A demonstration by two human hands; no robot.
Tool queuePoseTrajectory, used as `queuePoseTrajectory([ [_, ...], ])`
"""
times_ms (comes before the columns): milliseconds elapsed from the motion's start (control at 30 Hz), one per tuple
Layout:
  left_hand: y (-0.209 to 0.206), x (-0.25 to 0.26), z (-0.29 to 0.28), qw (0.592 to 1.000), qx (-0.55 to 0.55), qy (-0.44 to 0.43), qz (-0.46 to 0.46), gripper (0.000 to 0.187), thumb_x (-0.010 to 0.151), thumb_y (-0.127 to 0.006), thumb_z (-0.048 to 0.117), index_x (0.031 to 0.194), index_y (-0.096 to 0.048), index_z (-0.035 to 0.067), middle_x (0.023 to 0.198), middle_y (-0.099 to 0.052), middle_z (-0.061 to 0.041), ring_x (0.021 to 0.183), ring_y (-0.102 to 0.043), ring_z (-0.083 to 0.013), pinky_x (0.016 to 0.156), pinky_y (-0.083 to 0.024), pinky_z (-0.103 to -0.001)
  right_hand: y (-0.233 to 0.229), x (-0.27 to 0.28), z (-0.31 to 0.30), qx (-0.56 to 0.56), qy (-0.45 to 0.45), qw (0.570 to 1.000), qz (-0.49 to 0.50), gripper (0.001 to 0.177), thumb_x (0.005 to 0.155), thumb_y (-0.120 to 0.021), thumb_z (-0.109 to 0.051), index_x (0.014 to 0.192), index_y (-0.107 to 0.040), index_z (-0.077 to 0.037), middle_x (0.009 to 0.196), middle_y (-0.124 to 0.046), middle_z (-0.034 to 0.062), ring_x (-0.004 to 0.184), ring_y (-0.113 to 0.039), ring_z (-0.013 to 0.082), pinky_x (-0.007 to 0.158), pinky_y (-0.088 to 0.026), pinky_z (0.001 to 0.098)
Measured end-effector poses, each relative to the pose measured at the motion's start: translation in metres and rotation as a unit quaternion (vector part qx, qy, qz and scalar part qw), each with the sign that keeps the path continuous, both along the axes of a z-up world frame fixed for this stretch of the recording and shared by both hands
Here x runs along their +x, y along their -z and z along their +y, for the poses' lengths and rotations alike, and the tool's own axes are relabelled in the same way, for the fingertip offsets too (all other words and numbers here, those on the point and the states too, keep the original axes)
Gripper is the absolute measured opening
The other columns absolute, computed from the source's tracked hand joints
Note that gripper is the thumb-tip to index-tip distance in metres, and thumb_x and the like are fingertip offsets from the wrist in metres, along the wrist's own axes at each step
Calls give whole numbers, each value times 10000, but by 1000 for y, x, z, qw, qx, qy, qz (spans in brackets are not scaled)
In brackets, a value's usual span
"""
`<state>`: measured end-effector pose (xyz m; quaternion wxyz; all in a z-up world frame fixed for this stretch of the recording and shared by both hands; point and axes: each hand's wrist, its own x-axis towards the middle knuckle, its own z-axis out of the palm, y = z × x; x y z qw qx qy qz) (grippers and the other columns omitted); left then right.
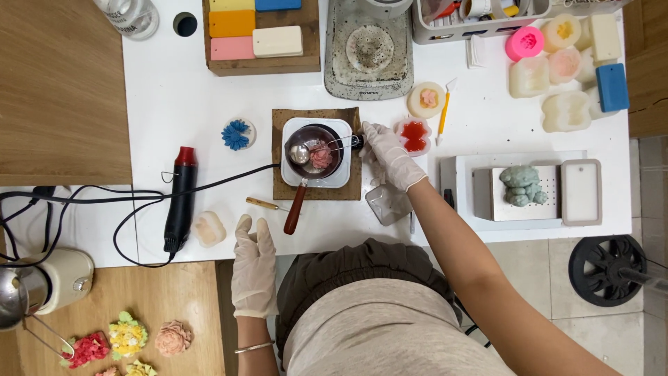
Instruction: Making a rose-shaped candle by melting wax, adding color, and pouring it into a mold.
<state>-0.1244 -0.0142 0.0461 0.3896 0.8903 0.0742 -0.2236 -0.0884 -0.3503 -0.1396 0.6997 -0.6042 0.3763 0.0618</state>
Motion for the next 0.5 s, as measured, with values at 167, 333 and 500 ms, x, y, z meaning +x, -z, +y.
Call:
queuePoseTrajectory([
  [167, -4, 3, -6, 1000, 7, 19, 9, 748, 988, -397, 608, 1513, -373, 75, 1204, -628, -200, 1074, -632, -327, 952, -475, -417, 10, 2, -1, -8, -33, 999, 10, 319, 1039, -565, -382, 1119, -660, -88, 680, -695, 34, 504, -533, 101, 443, -435, 263],
  [333, -3, 4, -10, 999, 16, 40, 2, 718, 1003, -391, 586, 1505, -375, 72, 1239, -619, -219, 1112, -624, -353, 955, -476, -431, 45, 8, -2, 14, -33, 999, 20, 302, 1030, -588, -367, 1100, -656, -82, 633, -606, 24, 487, -504, 121, 405, -412, 313],
  [500, -6, 4, -12, 998, 40, 51, 0, 662, 1007, -397, 531, 1496, -383, 84, 1191, -641, -225, 1050, -643, -369, 908, -495, -449, 66, 13, -6, -54, -65, 995, 54, 474, 1048, -489, -501, 998, -648, -57, 570, -607, 53, 435, -559, 173, 409, -430, 334],
])
